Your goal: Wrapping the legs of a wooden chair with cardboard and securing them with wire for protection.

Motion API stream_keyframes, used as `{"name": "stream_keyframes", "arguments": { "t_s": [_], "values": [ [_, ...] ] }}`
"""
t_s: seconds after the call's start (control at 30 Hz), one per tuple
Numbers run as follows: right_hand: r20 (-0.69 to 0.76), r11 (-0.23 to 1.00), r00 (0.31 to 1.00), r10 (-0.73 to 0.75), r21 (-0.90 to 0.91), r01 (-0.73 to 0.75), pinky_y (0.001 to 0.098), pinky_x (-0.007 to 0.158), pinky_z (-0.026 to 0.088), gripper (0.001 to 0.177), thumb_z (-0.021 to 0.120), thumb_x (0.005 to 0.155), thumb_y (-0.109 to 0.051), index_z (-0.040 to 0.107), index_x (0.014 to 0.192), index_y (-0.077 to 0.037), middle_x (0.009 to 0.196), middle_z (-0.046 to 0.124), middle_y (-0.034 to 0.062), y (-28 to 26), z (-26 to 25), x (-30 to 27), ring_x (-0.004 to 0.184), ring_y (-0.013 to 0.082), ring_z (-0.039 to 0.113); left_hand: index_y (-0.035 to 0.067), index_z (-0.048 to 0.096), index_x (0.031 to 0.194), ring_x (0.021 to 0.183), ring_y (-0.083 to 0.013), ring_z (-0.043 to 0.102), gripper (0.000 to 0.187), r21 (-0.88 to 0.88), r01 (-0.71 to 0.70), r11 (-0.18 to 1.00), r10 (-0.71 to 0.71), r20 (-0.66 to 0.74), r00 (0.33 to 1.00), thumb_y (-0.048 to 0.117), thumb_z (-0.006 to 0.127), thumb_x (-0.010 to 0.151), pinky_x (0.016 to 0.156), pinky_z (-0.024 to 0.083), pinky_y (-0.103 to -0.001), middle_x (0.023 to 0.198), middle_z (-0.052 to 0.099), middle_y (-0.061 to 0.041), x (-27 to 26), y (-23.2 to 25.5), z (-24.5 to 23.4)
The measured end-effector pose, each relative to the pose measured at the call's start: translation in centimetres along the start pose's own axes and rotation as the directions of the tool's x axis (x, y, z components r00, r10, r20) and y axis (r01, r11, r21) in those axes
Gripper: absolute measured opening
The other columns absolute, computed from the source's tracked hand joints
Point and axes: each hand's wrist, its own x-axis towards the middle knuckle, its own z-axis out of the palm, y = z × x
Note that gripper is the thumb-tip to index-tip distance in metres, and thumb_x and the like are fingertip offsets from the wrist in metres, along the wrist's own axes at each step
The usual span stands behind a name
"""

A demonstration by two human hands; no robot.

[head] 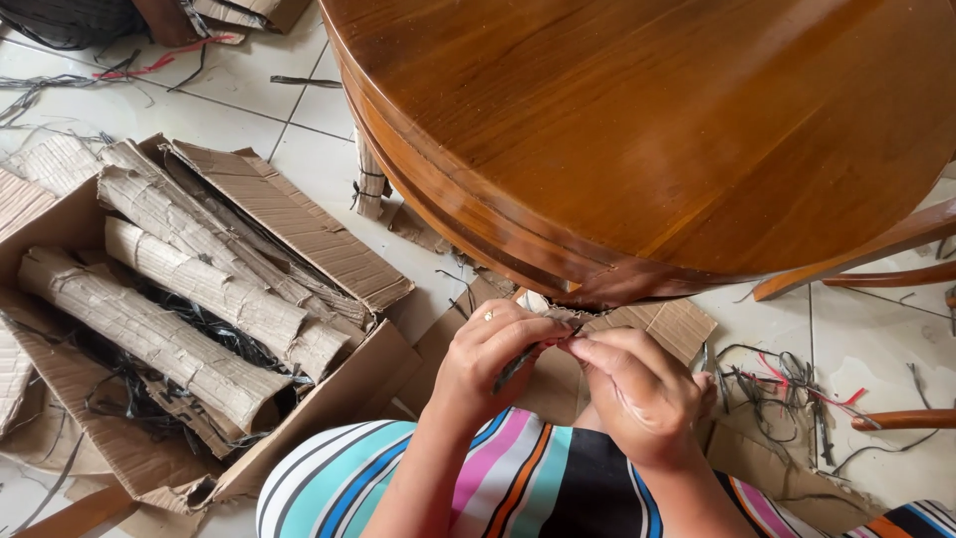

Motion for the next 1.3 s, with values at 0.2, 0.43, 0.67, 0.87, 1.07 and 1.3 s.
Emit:
{"name": "stream_keyframes", "arguments": {
  "t_s": [0.2, 0.43, 0.67, 0.87, 1.07, 1.3],
  "values": [
    [0.023, 0.966, 0.997, -0.074, 0.249, 0.066, 0.0288, 0.074, 0.056, 0.022, 0.065, 0.099, 0.004, 0.075, 0.116, -0.006, 0.092, 0.062, 0.0044, 0.6, 0.6, 0.1, 0.075, 0.0142, 0.064, 0.002, 0.057, 0.121, 0.089, -0.0259, 0.069, 0.020, 0.099, 0.048, 0.994, -0.050, 0.015, 0.999, 0.007, 0.061, 0.103, 0.087, 0.058, -0.039, 0.107, 0.069, -0.010, 0.1, 0.8, -1.0],
    [0.105, 0.957, 0.994, 0.031, 0.283, -0.060, 0.0306, 0.074, 0.056, 0.014, 0.059, 0.103, -0.008, 0.071, 0.109, -0.003, 0.090, 0.059, 0.0063, -0.2, 1.3, 0.5, 0.079, 0.0185, 0.066, 0.004, 0.051, 0.131, 0.095, -0.0182, 0.076, 0.049, 0.077, 0.163, 0.984, -0.166, 0.041, 0.985, -0.006, 0.068, 0.087, 0.091, 0.061, -0.030, 0.109, 0.068, -0.007, -0.5, 1.1, -1.5],
    [0.237, 0.822, 0.946, 0.223, 0.476, -0.313, 0.0276, 0.076, 0.049, 0.024, 0.050, 0.105, -0.017, 0.064, 0.091, -0.003, 0.088, 0.061, 0.0057, -0.8, 1.0, 0.5, 0.081, 0.0170, 0.060, 0.005, 0.048, 0.107, 0.088, -0.0201, 0.069, 0.032, -0.067, 0.244, 0.967, -0.251, -0.111, 0.962, 0.006, 0.075, 0.091, 0.079, 0.056, -0.031, 0.091, 0.067, -0.007, 0.0, 1.6, -2.7],
    [0.316, 0.758, 0.905, 0.286, 0.503, -0.415, 0.0265, 0.085, 0.056, 0.022, 0.056, 0.102, -0.019, 0.070, 0.102, -0.002, 0.097, 0.068, 0.0073, -1.1, 0.4, 0.4, 0.094, 0.0171, 0.068, -0.004, 0.077, 0.109, 0.070, -0.0122, 0.072, 0.034, -0.492, 0.750, 0.443, -0.753, 0.250, 0.609, 0.025, 0.070, 0.092, 0.064, 0.061, -0.024, 0.087, 0.080, -0.011, -1.4, 1.0, -0.8],
    [0.196, 0.866, 0.969, 0.149, 0.448, -0.224, 0.0290, 0.084, 0.058, 0.014, 0.062, 0.098, -0.009, 0.072, 0.100, 0.001, 0.096, 0.068, 0.0106, -2.3, -0.1, 1.5, 0.091, 0.0207, 0.070, 0.001, 0.080, 0.087, 0.073, -0.0113, 0.070, 0.011, -0.707, 0.602, 0.372, -0.822, 0.050, 0.567, 0.011, 0.084, 0.083, 0.067, 0.058, -0.023, 0.078, 0.077, -0.008, -3.3, 0.6, 1.6],
    [0.108, 0.920, 0.985, 0.138, 0.354, -0.168, 0.0257, 0.062, 0.051, 0.013, 0.073, 0.092, -0.015, 0.070, 0.090, -0.003, 0.088, 0.069, 0.0067, -3.5, -0.2, 1.8, 0.066, 0.0151, 0.058, 0.004, 0.068, 0.088, 0.085, -0.0148, 0.071, 0.010, -0.552, 0.451, 0.701, -0.673, -0.305, 0.673, 0.010, 0.075, 0.092, 0.076, 0.060, -0.026, 0.088, 0.074, -0.008, -3.0, -0.4, 1.8]
  ]
}}
